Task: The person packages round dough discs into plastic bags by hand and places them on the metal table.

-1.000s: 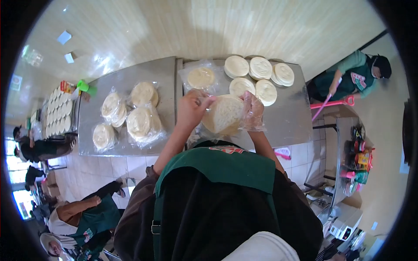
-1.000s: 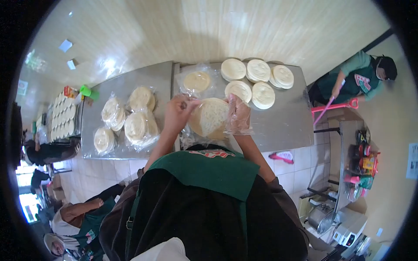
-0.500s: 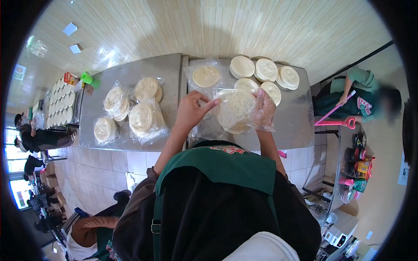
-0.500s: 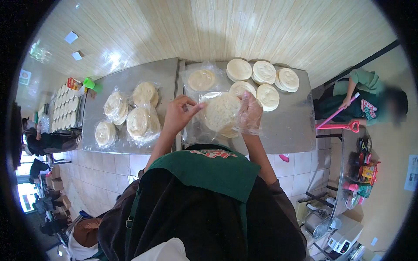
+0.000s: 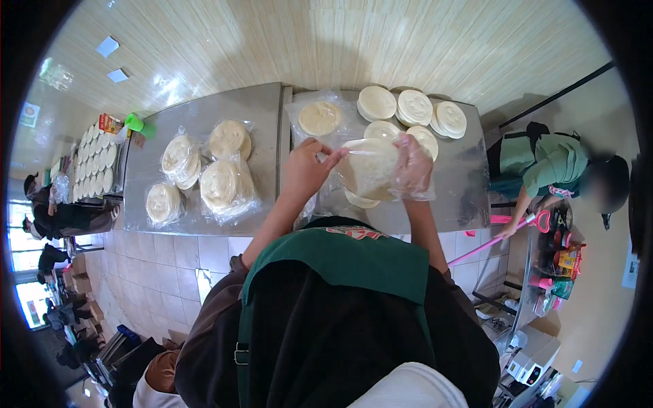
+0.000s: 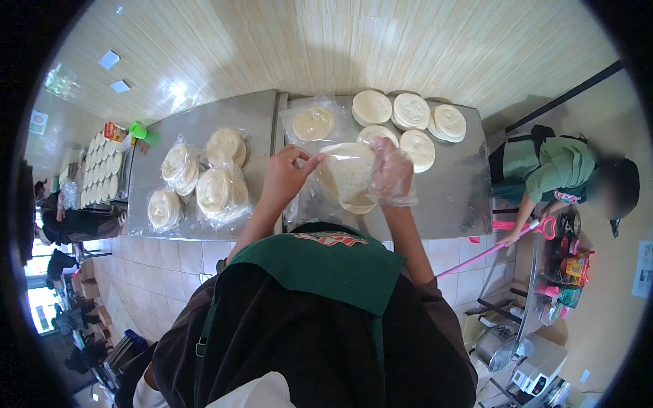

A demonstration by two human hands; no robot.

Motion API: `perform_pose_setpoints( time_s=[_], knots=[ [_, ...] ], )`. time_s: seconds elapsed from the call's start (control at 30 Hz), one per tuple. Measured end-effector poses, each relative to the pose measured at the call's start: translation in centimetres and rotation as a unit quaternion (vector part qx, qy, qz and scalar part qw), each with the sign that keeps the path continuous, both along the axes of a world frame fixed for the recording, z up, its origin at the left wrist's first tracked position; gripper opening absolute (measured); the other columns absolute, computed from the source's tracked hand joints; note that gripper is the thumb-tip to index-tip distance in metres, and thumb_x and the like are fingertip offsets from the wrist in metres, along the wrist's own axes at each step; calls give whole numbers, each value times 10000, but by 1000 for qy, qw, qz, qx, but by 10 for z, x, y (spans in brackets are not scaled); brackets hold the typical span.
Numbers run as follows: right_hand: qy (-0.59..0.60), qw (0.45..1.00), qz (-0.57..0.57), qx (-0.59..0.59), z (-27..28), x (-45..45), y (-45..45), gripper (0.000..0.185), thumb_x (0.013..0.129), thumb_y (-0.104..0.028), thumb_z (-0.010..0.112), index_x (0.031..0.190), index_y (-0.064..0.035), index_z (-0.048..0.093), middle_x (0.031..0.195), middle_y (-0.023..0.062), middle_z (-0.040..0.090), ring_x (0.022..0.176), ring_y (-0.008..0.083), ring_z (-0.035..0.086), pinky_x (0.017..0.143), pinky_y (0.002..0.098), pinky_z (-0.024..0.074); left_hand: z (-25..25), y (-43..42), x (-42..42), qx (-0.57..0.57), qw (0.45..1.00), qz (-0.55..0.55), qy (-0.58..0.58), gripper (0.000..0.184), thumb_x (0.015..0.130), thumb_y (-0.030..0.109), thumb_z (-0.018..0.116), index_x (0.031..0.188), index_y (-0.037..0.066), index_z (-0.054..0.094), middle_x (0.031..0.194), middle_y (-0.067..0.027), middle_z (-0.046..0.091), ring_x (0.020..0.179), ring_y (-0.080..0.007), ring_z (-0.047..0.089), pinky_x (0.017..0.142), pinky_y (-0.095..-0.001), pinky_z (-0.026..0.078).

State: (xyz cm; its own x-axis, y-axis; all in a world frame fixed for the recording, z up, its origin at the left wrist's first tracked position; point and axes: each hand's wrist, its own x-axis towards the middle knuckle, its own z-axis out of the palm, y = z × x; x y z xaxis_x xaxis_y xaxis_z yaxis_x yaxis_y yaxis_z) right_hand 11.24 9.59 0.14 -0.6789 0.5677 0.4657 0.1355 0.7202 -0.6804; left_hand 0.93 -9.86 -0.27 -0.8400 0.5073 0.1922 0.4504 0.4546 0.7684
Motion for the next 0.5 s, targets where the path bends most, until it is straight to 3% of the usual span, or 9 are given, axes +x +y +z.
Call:
perform_pose_setpoints(
  time_s=[0.07, 0.13, 0.23, 0.33, 0.43, 0.47, 0.5],
  knots=[
    [-47, 997, 0, 59, 8, 2, -5, 324, 996, -262, 473, 906, 2, 638, 740, 140, 663, 688, 193, 645, 646, 353, 491, -7, 0, -4, 25, 1000, -10, 16, 219, 835, 218, 713, 830, 1, 681, 786, -120, 635, 576, -200, 566, 559, -307, 455],
    [-37, 999, 0, 27, 4, 3, 6, 330, 997, -261, 467, 913, 8, 640, 743, 153, 663, 685, 218, 647, 651, 356, 493, -11, -10, -11, 27, 999, -19, 17, 209, 840, 211, 706, 832, 3, 683, 778, -117, 635, 580, -198, 564, 561, -304, 457],
    [-6, 1000, -8, -20, -3, 4, 13, 336, 997, -261, 462, 910, 12, 639, 740, 166, 656, 673, 254, 643, 656, 361, 495, -11, -17, -21, 26, 996, -90, 5, 271, 845, 272, 684, 773, 11, 680, 814, -129, 632, 594, -275, 581, 585, -354, 469],
    [24, 999, -19, -21, -1, 4, 17, 331, 997, -259, 464, 904, 8, 637, 732, 164, 649, 654, 254, 626, 651, 355, 493, -20, -24, -31, 114, 982, -66, -136, 260, 857, 264, 664, 796, 11, 679, 818, -123, 636, 606, -255, 586, 592, -342, 467],
    [15, 1000, -10, 10, 3, 2, 13, 305, 992, -249, 480, 906, -1, 636, 724, 150, 642, 642, 218, 609, 641, 336, 488, 1, -13, -6, -47, 993, -53, -93, 266, 860, 264, 668, 805, 3, 675, 781, -119, 624, 611, -221, 581, 594, -328, 461],
    [7, 1000, -4, 23, 4, 1, 11, 293, 990, -244, 487, 907, -5, 636, 722, 144, 639, 640, 202, 603, 637, 328, 486, -4, -11, -3, -27, 995, -59, -81, 273, 864, 263, 672, 797, -2, 663, 761, -97, 612, 617, -184, 552, 591, -316, 445],
    [2, 1000, -6, 14, 3, 1, 12, 285, 987, -242, 478, 915, -13, 632, 745, 156, 649, 672, 256, 621, 646, 356, 492, -10, -9, -2, -7, 996, -66, -67, 281, 869, 262, 677, 788, -6, 651, 740, -76, 600, 622, -147, 523, 589, -304, 429]
  ],
)
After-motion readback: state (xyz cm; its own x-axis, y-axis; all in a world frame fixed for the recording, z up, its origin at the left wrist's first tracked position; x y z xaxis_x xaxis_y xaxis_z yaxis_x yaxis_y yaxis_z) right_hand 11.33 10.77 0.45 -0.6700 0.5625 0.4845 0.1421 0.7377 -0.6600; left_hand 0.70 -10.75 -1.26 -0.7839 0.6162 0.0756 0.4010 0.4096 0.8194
